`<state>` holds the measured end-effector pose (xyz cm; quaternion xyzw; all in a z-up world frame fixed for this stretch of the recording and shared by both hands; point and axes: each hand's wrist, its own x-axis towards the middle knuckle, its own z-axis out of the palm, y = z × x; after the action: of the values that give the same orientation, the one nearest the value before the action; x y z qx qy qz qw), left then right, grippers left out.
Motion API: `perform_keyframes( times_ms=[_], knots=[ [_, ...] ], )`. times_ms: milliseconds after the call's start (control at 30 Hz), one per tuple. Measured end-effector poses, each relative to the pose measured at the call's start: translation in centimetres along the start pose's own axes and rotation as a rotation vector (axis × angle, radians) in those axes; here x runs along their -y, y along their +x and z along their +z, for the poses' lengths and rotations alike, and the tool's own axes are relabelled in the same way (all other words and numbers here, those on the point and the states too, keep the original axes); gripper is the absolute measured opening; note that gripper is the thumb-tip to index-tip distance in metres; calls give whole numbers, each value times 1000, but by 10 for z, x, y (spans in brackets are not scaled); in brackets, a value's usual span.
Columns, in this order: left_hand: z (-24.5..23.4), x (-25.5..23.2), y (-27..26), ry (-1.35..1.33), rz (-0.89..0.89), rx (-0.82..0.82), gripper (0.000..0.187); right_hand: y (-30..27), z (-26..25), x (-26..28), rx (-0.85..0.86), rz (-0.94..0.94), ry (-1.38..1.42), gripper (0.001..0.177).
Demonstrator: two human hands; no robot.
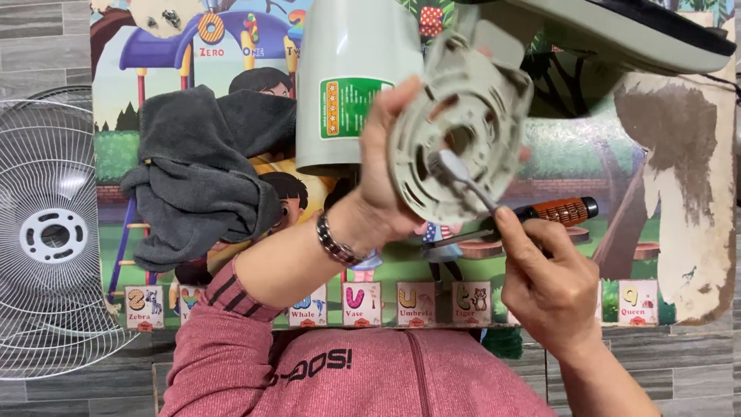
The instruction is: Disassembling a fan motor and cleaning the internal plastic components using a screwdriver and a toothbrush
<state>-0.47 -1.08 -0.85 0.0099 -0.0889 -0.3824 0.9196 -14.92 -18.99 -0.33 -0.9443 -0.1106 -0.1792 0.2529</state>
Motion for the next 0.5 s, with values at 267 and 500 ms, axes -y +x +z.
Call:
perform_keyframes(
  times_ms=[267,500],
  knots=[
    [1,-15,-1,10,-38,-27,68,-4,0,7,4,-23,-18,55],
    [-2,0,3,150,80,-28,71,9,15,-13,-152,35,-159,50]
  ],
)
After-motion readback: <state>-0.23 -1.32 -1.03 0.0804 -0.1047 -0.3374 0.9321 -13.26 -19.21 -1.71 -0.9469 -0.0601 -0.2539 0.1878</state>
